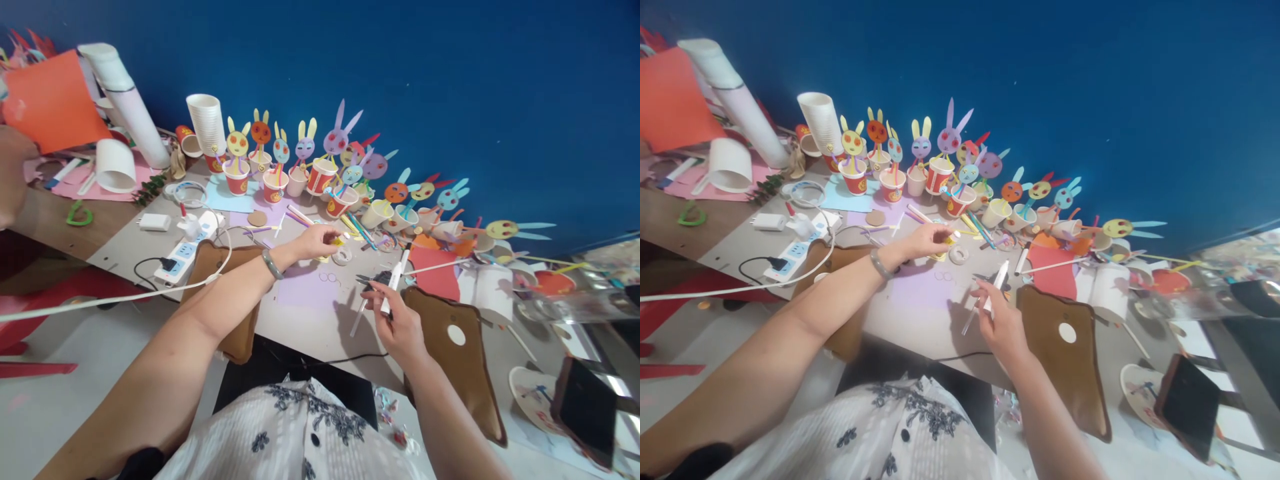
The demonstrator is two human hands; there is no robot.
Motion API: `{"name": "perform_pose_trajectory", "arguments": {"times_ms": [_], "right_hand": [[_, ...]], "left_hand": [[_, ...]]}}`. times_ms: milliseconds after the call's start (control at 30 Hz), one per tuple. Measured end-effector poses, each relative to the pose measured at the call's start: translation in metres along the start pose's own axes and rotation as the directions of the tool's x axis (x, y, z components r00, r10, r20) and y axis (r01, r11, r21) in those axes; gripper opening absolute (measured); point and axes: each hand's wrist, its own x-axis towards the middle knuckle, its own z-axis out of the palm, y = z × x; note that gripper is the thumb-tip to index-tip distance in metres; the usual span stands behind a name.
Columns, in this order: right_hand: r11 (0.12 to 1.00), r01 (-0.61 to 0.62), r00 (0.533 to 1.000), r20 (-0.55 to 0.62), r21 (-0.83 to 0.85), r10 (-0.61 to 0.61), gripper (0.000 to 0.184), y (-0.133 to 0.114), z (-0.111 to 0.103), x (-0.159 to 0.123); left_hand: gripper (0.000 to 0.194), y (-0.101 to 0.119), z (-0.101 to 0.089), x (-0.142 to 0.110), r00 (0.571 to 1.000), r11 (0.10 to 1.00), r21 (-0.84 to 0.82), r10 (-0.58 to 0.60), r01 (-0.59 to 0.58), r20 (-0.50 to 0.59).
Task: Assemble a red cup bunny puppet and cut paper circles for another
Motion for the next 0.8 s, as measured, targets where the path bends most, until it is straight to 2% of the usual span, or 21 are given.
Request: {"name": "perform_pose_trajectory", "arguments": {"times_ms": [133,233,400,500,567,700,800], "right_hand": [[0.995,0.069,0.998,-0.001,-0.076,-0.069,0.025,0.001,-0.006,0.003],[0.986,0.071,0.997,-0.003,-0.15,-0.073,0.023,0.019,-0.007,0.011],[0.948,-0.141,0.987,-0.11,-0.285,0.113,0.027,0.072,-0.013,0.061],[0.899,-0.221,0.975,-0.074,-0.378,0.209,0.03,0.097,-0.021,0.099],[0.881,-0.231,0.972,-0.052,-0.412,0.23,0.033,0.107,-0.025,0.117],[0.875,-0.204,0.977,-0.036,-0.44,0.209,0.037,0.111,-0.024,0.132],[0.87,-0.089,0.987,0.074,-0.485,0.142,0.037,0.102,-0.015,0.136]], "left_hand": [[0.02,-0.004,-0.002,0.005,0.981,0.994,0.047,-0.086,0.096,-0.175],[0.018,-0.01,-0.003,0.008,0.96,0.992,0.023,-0.115,0.125,-0.256],[0.023,-0.014,-0.002,0.011,0.948,0.988,0.004,-0.146,0.154,-0.282],[0.031,-0.013,0.0,0.01,0.941,0.986,-0.059,-0.166,0.156,-0.294],[0.036,-0.012,0.0,0.01,0.928,0.981,-0.11,-0.189,0.162,-0.321],[0.046,-0.014,-0.003,0.012,0.872,0.977,-0.149,-0.204,0.152,-0.445],[0.053,-0.016,-0.006,0.014,0.831,0.972,-0.145,-0.235,0.187,-0.503]]}}
